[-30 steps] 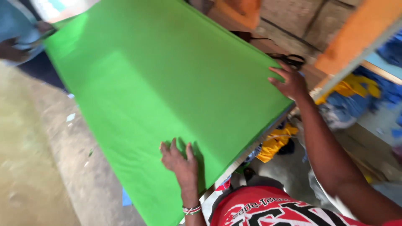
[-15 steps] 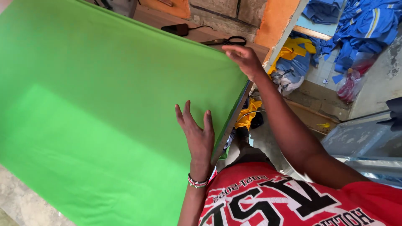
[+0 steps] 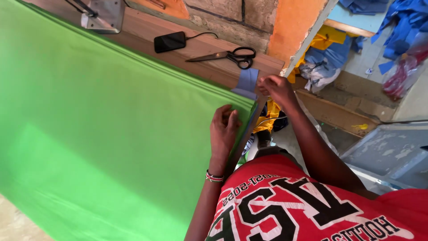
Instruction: The person folds a large green fabric sheet on a table, aligning the edges and smoothing the surface. They repeat this process with multiple green sheets, stacking the folded items on the table.
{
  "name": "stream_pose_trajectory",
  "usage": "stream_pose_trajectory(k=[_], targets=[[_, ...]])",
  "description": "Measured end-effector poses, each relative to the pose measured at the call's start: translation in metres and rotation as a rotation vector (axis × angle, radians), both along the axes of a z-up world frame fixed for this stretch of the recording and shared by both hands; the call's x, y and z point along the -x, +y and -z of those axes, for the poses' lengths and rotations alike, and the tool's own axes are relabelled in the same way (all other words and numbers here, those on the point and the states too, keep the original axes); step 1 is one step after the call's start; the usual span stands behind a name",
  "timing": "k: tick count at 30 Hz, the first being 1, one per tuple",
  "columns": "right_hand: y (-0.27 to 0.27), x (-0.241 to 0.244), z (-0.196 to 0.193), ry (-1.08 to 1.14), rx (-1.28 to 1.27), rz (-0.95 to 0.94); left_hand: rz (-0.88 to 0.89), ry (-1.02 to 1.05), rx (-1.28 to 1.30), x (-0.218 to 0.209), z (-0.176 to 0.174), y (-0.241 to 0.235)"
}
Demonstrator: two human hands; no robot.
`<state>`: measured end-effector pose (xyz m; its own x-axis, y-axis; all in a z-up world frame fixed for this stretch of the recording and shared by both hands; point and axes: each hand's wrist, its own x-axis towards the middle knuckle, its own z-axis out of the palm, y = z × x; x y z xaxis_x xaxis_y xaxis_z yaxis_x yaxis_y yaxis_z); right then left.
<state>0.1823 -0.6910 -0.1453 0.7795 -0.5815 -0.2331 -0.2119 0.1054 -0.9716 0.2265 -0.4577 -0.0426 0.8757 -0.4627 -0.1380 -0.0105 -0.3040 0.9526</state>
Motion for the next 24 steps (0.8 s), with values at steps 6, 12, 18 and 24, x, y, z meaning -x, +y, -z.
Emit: stream_pose_trajectory(k=[6,12,18,24], targets=[[-0.030,-0.032,0.037,0.366,0.249,-0.107,-0.088,0.132,-0.055,-0.009,-0.003,-0.030],[-0.043,-0.069,0.063,0.326,0.845,-0.151,-0.155,0.254,-0.052,-0.019,-0.012,-0.044],[-0.064,-0.073,0.038,0.013,0.108,-0.076,-0.116,0.282,0.007,-0.025,-0.008,-0.040],[-0.055,-0.055,-0.074,-0.226,-0.298,0.083,-0.071,0.312,-0.067,-0.026,-0.022,-0.039]])
